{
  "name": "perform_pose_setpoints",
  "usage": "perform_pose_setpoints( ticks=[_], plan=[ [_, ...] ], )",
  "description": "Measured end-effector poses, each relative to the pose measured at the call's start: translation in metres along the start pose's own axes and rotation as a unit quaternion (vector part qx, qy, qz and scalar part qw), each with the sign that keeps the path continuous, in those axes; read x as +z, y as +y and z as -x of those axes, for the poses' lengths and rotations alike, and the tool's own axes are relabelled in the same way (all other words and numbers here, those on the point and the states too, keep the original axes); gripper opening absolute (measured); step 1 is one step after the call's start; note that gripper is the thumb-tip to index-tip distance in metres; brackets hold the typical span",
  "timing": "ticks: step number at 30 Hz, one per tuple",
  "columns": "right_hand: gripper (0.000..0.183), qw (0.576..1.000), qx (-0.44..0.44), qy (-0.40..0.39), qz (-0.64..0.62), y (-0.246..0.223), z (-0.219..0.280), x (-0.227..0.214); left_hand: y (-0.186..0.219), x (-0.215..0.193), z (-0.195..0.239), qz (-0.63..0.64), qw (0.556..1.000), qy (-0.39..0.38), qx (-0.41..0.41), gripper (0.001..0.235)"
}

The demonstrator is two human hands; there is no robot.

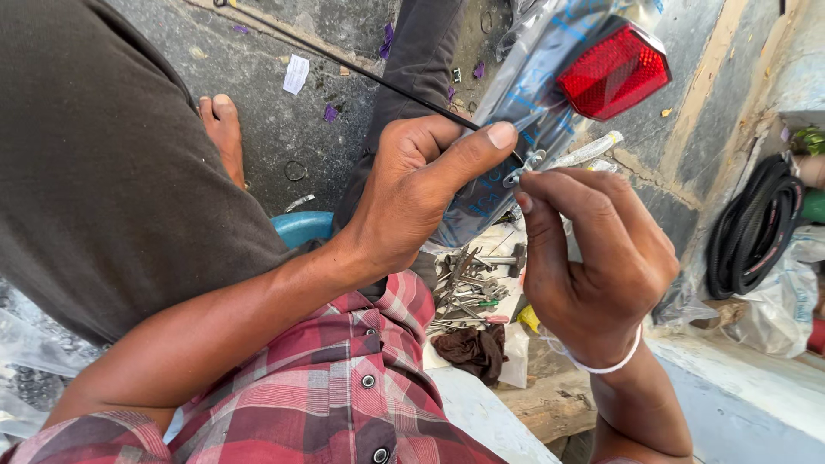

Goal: The person unpacks a bicycle reflector and associated hardware from plastic packaging using scissors and pliers. They then proceed to assemble the reflector by inserting a metal rod and securing it with a nut and bolt using a screwdriver.

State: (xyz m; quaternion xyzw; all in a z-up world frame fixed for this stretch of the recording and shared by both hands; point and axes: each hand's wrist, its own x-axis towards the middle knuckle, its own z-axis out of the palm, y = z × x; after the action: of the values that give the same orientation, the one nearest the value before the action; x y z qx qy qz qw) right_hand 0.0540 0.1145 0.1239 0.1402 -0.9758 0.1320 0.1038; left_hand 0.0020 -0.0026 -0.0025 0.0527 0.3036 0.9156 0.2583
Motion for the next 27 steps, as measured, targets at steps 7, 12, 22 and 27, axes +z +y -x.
perform_pose_setpoints(
  ticks=[7, 12, 22, 27],
  plan=[
    [0.016, 0.999, -0.015, -0.012, 0.039, -0.004, -0.002, 0.003, 0.0, 0.0, 0.0, -0.023, 1.0, -0.009, 0.017, 0.036],
    [0.019, 0.995, -0.037, -0.03, 0.089, -0.012, -0.004, 0.0, -0.004, 0.0, 0.0, -0.034, 0.999, -0.002, 0.026, 0.038],
    [0.016, 0.998, 0.02, 0.005, 0.065, 0.004, 0.021, 0.016, -0.009, -0.001, 0.001, -0.046, 0.998, 0.003, 0.035, 0.037],
    [0.016, 0.992, 0.005, 0.053, 0.113, 0.001, 0.027, 0.028, -0.01, 0.001, 0.001, 0.002, 1.0, -0.002, 0.007, 0.036]
  ],
)
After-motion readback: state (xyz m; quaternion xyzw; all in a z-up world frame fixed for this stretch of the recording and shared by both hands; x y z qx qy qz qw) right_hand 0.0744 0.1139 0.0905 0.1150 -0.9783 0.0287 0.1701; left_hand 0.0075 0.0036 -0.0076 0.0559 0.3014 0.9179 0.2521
